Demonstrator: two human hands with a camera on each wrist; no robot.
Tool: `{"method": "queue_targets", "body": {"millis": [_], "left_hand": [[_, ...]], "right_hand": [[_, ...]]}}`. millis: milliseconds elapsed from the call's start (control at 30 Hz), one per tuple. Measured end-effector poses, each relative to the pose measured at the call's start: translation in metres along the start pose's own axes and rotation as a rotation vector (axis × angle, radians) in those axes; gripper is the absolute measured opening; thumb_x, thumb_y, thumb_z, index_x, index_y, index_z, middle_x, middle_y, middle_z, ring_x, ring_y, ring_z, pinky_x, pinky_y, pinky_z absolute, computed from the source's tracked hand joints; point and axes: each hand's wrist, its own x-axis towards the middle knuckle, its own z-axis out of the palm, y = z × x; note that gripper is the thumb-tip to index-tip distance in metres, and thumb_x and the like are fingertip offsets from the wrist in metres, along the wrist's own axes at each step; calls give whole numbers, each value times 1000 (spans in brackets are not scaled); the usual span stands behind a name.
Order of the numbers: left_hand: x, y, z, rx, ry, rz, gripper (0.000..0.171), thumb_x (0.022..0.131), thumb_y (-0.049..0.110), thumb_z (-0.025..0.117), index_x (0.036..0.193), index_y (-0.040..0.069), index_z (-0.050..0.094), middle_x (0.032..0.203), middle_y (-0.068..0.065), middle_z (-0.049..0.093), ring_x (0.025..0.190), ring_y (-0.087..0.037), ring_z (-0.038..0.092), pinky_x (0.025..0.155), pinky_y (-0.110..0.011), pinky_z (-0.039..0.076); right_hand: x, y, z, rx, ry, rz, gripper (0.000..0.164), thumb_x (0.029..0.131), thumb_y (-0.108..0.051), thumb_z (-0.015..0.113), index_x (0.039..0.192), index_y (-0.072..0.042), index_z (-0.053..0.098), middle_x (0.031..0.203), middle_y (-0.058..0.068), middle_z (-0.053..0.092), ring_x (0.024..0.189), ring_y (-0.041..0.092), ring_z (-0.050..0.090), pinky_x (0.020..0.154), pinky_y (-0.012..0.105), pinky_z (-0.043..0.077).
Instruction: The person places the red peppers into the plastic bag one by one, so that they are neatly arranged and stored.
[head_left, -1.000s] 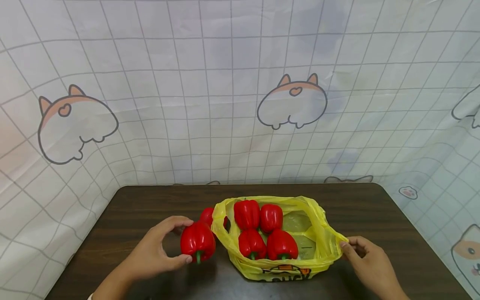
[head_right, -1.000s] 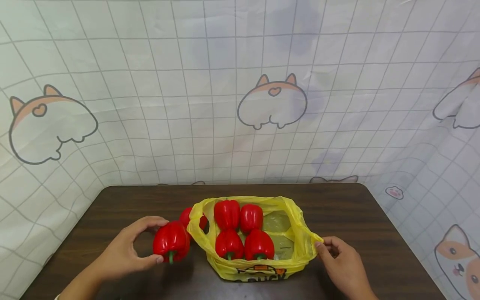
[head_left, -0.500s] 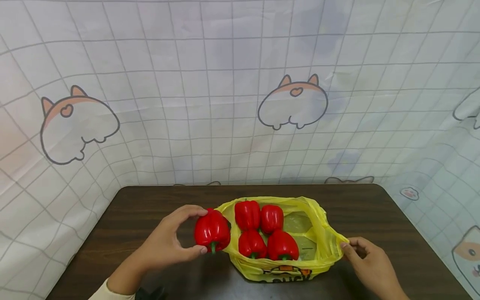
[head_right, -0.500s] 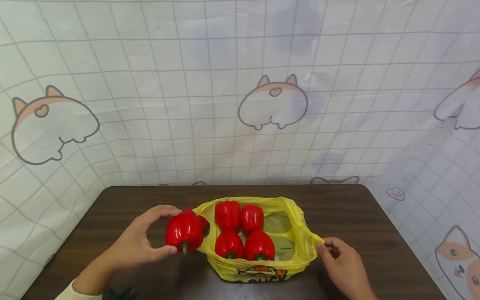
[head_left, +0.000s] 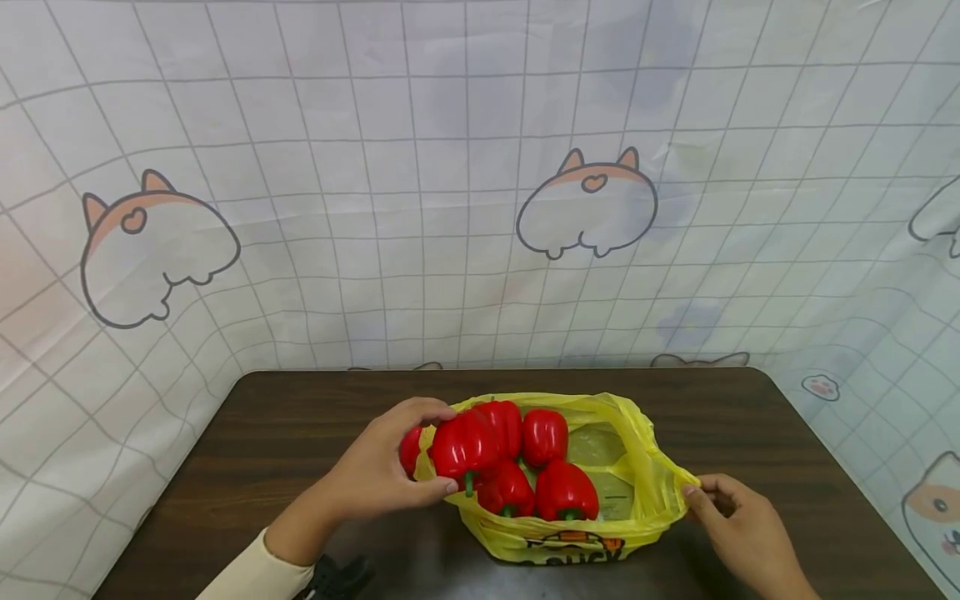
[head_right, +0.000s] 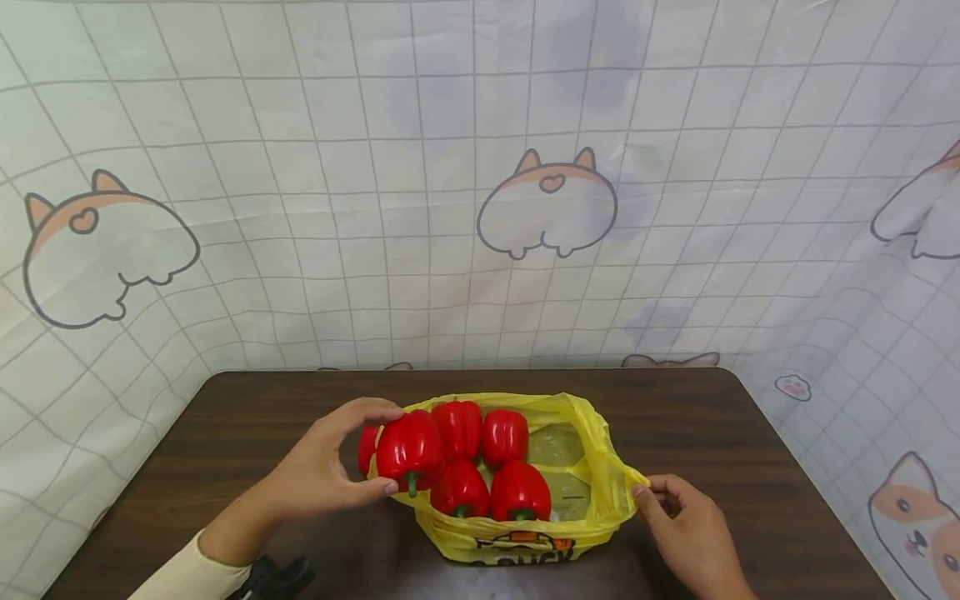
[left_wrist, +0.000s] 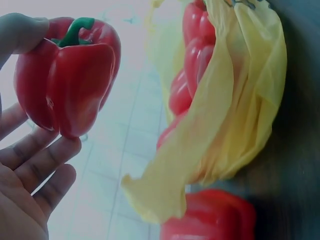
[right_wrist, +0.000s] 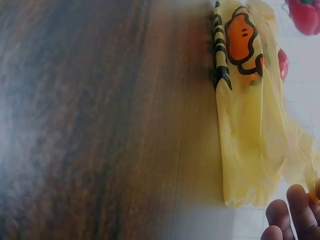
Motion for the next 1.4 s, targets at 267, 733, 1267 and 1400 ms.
{"method": "queue_targets", "body": {"millis": [267,733,1267,1400], "left_hand": [[18,5,17,19,-44,2,63,79,34,89,135,28,59,134,13,56,117,-13,57,94,-48,55],[35,11,41,-18,-95,-43,66,79,35,89,137,24,58,131,13,56,113,-13,56,84,-40,60],[55,18,67,-38,-142,-50,67,79,38,87,138,24,58,133,10,57,116,-12,57,86,-37,59],[58,20,73,-36,-158,-61,68,79,40,87,138,26,57,134,12,56,118,-11,55,85,-35,59]], "right_hand": [[0,0,0,7,-5,8,51,103,-47,58,124,-1,65,99,1,75,91,23,71,81,52,57],[-1,-2,-1,1,8,-9,49,104,-46,57,121,-1,66,94,1,75,88,22,69,81,51,56],[-2,0,0,9,14,-13,49,104,-47,57,121,-2,66,96,2,75,90,23,71,82,52,56],[-2,1,1,10,14,-9,49,104,-47,57,121,-2,66,95,1,75,90,23,70,81,52,56]]}}
